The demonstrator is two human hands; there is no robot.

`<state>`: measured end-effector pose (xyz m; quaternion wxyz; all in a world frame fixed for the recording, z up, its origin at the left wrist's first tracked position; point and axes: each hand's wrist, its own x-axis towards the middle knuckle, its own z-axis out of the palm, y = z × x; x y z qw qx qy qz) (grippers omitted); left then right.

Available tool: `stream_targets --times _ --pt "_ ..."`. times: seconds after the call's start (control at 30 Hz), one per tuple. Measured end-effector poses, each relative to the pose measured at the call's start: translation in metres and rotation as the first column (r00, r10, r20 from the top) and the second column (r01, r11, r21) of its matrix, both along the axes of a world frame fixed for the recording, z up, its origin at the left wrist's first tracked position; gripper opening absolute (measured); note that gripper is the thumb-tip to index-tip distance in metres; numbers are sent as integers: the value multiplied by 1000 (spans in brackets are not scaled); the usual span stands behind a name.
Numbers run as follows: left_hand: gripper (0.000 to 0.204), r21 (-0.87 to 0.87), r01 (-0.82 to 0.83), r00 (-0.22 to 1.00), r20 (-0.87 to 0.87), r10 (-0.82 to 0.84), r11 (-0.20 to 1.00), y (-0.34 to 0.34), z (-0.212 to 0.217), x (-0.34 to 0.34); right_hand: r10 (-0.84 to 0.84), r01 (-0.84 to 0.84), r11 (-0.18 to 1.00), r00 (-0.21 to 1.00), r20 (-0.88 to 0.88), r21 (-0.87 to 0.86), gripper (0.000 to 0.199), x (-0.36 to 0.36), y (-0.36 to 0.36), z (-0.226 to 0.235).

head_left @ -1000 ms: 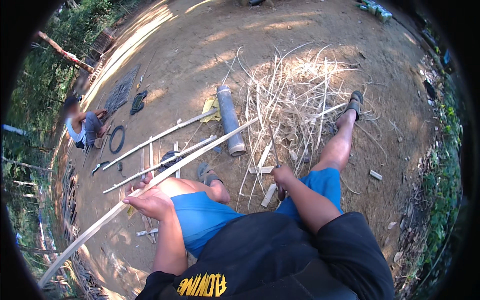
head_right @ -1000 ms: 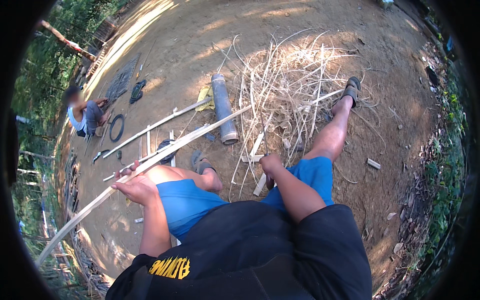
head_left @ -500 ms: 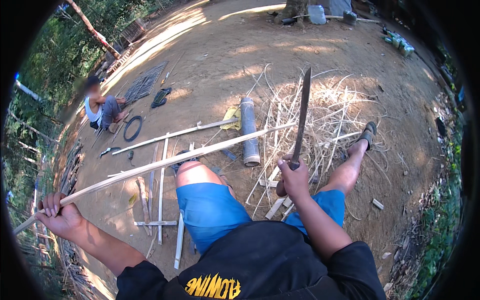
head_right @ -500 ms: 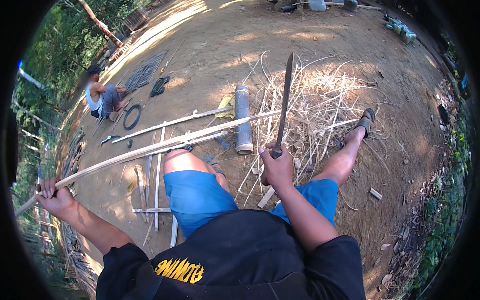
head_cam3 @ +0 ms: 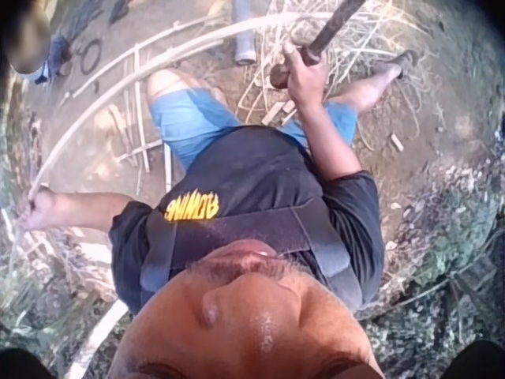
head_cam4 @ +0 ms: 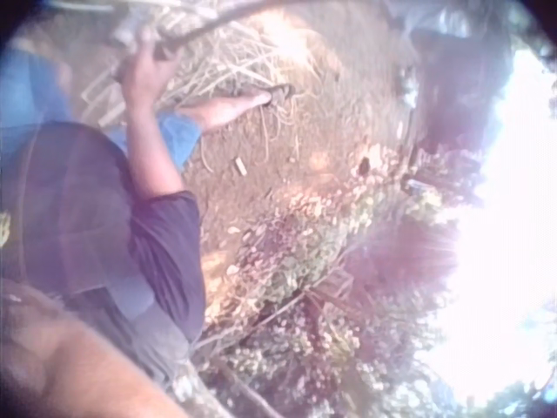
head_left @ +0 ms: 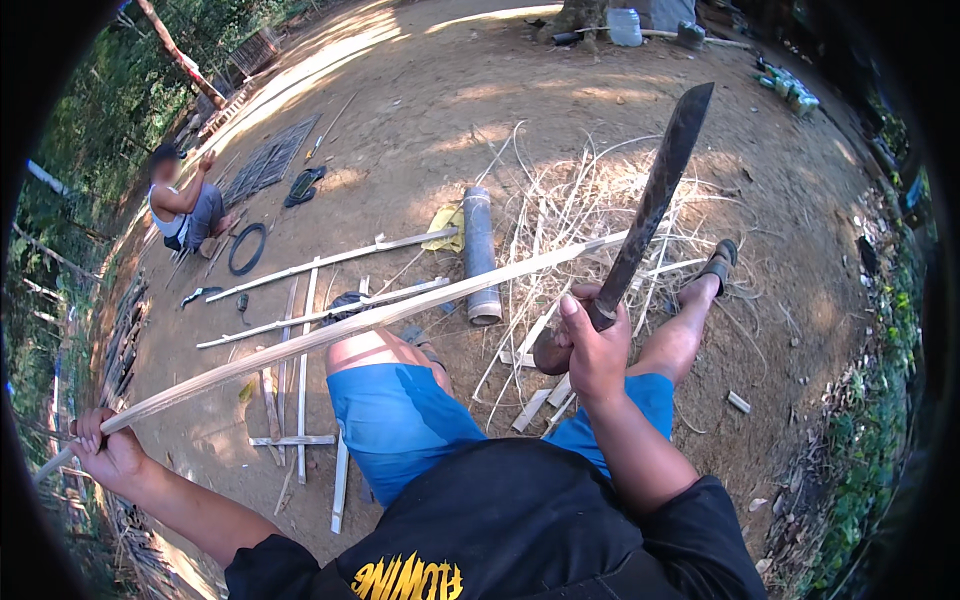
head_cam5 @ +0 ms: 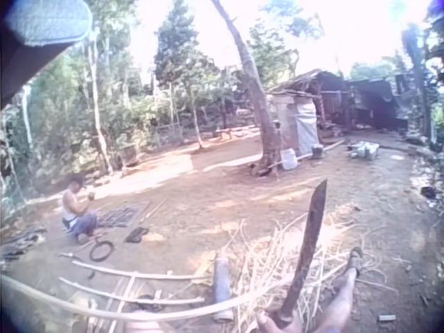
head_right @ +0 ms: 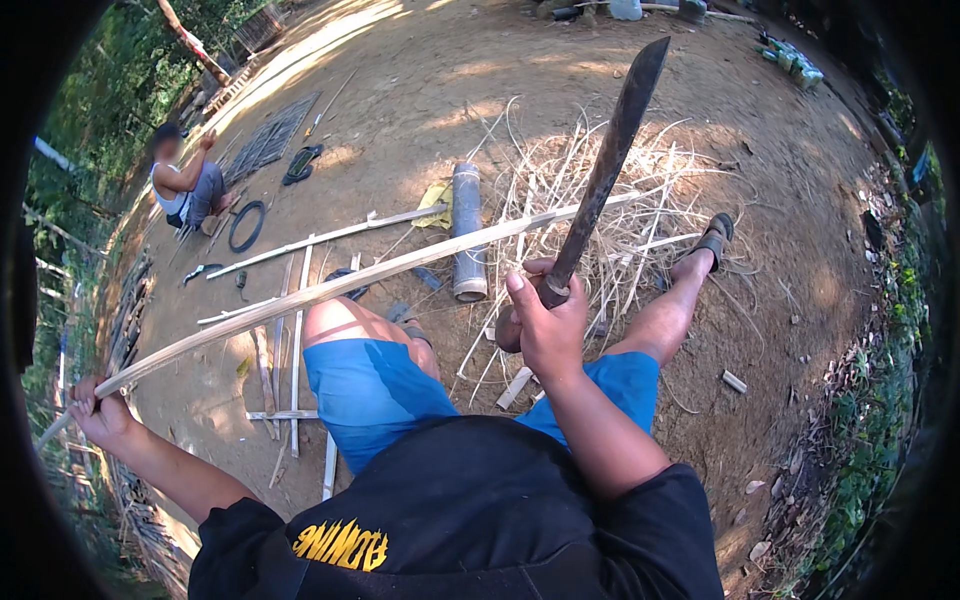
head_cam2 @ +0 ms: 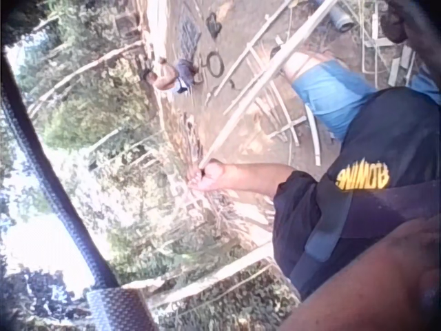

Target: The person uses a large knife to strip and thin long bamboo pieces by hand while sitting on the ground.

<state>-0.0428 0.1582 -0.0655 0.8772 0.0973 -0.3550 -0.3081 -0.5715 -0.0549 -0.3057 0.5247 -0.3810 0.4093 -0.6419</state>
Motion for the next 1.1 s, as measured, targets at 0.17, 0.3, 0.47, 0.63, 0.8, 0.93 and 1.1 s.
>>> stream_targets --times 0.17,0.3,0.47,0.63,0.8,0.93,1.1 --pt "46 -25 13 1000 -6 -13 1000 -10 1 -13 -13 13 1000 1000 20 -6 29 2 5 -9" --pt "44 -13 -48 999 9 48 999 -23 -2 -23 6 -6 1000 1000 -1 17 28 1 9 -15" --pt "38 41 -159 984 92 155 986 -39 -18 -36 50 -43 994 996 -68 97 28 -2 15 -28" --pt "39 52 -136 973 196 123 989 -69 -43 -95 158 -106 974 951 -265 198 27 -2 23 -49" --pt "55 47 -121 973 203 109 991 -95 -67 -116 297 -197 935 889 -347 295 24 2 29 -65" --pt "56 68 -149 967 221 131 986 -104 -77 -117 368 -230 915 813 -452 331 23 14 26 -73" --pt "54 46 -338 909 276 313 940 -109 -89 -121 481 -321 871 708 -517 372 22 32 20 -83"
